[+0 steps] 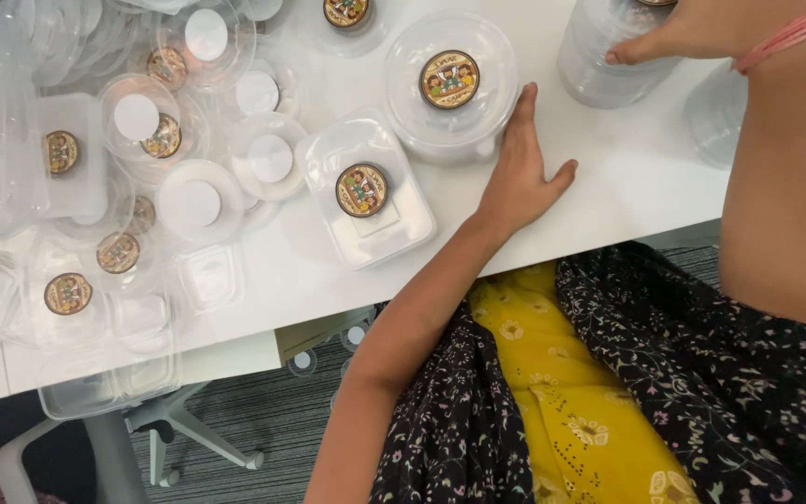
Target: Organize and stack plastic food containers and lids on a table.
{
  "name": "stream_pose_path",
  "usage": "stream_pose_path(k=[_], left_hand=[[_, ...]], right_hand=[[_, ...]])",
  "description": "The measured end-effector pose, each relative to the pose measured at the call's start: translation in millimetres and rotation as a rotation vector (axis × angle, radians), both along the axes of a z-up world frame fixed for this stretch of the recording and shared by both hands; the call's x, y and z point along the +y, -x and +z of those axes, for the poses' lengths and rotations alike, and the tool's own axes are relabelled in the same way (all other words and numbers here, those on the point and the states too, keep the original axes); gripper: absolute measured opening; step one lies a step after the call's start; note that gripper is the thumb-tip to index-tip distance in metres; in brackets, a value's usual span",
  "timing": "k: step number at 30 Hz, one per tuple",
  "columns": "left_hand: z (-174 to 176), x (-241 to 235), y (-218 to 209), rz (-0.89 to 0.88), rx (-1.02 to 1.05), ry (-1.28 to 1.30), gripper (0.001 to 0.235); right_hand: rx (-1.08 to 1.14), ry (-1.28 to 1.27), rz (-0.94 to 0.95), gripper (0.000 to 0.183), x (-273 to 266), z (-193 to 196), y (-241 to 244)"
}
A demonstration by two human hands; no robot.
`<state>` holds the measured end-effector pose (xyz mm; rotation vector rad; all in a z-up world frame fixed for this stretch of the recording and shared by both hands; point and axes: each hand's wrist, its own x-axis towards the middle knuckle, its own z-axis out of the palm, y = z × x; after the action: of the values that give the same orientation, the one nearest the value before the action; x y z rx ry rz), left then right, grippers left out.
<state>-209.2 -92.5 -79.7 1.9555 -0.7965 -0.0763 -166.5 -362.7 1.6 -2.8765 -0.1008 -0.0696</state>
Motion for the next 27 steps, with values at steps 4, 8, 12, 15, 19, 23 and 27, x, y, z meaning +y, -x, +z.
stream_pose_path(k=[4,8,12,15,19,23,27], left_hand=[[-4.1,-0.2,-7.4,0.012,0.024,0.039,0.113],[14.1,0.6,-3.5,-0.031,0.134,0.133,0.143],[10.8,2.5,0.3,-0.049,0.154,0.29,0.15],[6.4,4.5,0.7,-0.029,0.052,0.293,0.149],[2.4,1.6,-1.0,-0.093,0.114,0.404,0.151],[2.7,0.6,-1.4,-0.079,0.069,0.382,0.15],[3.9,-0.5,-1.0,-0.054,-0.022,0.367,0.146]], right_hand=[[0.117,0.129,-0.037,0.066,33.4,40.1,26.4],[-0.199,0.094,0.166,0.094,68.1,57.7,63.3],[0.025,0.04,0.097,0.109,87.0,66.4,81.4],[-0.045,-0.009,0.181,0.117,81.9,68.3,87.4],[-0.292,-0.075,0.329,0.097,68.3,40.2,95.6],[-0.41,-1.054,0.134,0.077,65.7,-30.9,93.9],[-0.446,-1.493,0.157,0.083,71.1,-81.6,89.9]])
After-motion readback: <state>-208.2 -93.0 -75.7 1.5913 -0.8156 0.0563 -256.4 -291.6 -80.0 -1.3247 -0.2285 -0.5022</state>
